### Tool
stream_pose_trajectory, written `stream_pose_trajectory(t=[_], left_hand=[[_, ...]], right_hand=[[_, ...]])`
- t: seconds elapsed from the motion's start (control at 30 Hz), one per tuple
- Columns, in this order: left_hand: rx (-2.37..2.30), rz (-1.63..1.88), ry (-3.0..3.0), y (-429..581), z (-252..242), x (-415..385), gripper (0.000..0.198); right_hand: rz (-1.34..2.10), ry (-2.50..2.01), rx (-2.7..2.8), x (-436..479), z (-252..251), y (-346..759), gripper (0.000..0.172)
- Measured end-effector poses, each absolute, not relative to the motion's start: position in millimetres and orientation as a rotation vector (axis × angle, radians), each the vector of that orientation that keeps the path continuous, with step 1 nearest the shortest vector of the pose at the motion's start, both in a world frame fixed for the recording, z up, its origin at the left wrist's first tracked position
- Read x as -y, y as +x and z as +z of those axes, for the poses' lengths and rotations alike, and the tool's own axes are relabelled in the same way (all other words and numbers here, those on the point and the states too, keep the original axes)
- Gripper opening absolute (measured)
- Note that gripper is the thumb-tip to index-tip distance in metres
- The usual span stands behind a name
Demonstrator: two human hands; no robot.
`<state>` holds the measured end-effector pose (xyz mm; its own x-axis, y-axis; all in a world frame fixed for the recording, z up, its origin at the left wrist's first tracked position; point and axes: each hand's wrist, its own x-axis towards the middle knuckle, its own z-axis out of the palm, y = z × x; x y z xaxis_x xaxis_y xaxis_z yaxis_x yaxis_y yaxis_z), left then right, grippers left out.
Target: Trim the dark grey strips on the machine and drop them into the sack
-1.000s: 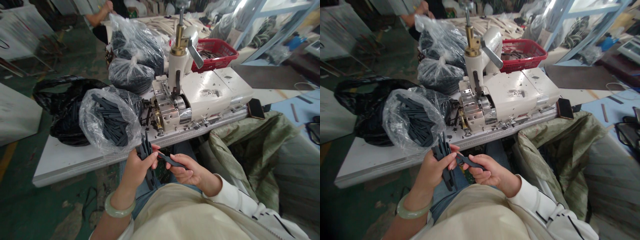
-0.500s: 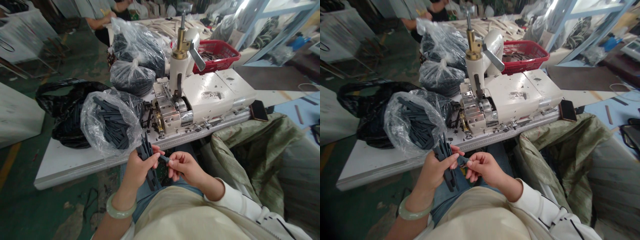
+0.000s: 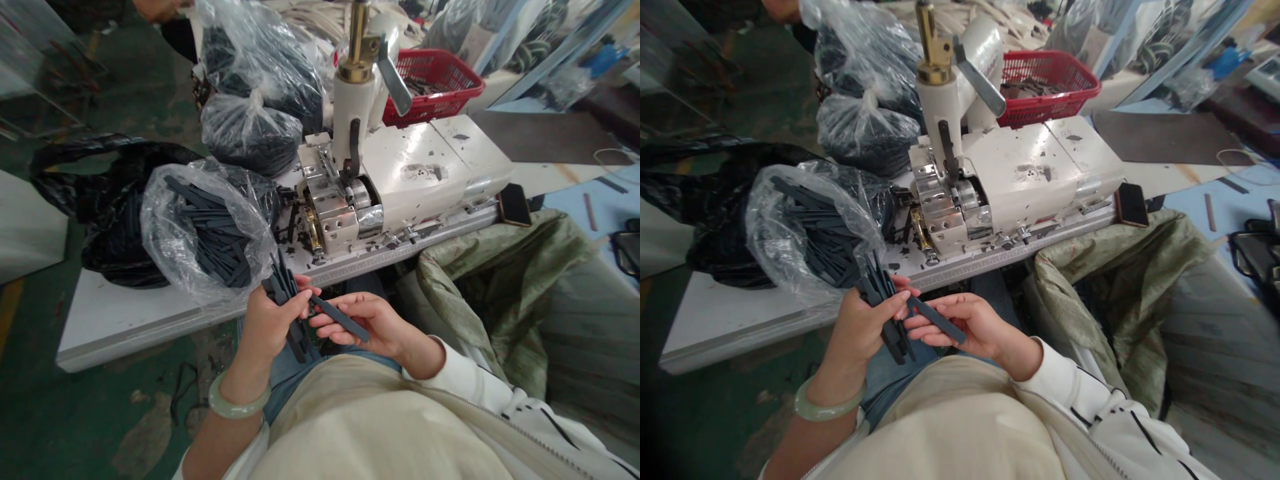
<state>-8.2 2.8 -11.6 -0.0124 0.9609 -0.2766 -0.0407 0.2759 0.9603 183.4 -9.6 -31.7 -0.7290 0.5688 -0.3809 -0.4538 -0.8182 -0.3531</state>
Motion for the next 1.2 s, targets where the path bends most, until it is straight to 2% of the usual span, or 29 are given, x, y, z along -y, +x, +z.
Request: stream_pose_trajectory(t=[0.17, 0.27, 0.4, 0.5, 0.57, 1.0, 1.2], left_hand=[[-1.321, 1.019, 0.981, -8.1, -14.4, -3.1, 0.022], [-1.324, 1.043, 0.933, -8.2, -16.6, -3.5, 0.023], [-1.263, 1.157, 0.777, -9.8, -17.9, -5.5, 0.022], [-1.207, 1.191, 0.67, -10.2, -17.4, -7.8, 0.022], [-1.183, 1.196, 0.639, -9.9, -17.0, -8.8, 0.023], [-1.197, 1.201, 0.591, -13.5, -19.0, -8.3, 0.023], [-1.167, 1.189, 0.575, -12.8, -19.7, -8.6, 0.022]], right_hand=[[2.45, -0.674, 0.355, 12.6, -29.4, 180.0, 0.033], [2.372, -0.813, 0.594, 10.7, -31.7, 177.7, 0.033], [1.947, -1.079, 0.984, -16.4, -31.0, 183.3, 0.034], [1.566, -1.172, 1.014, -49.7, -23.6, 190.2, 0.034], [1.43, -1.187, 0.975, -69.5, -19.2, 192.0, 0.033], [1.397, -1.135, 0.619, -105.9, -20.9, 176.5, 0.031], [1.234, -1.066, 0.491, -108.6, -20.1, 179.9, 0.031]])
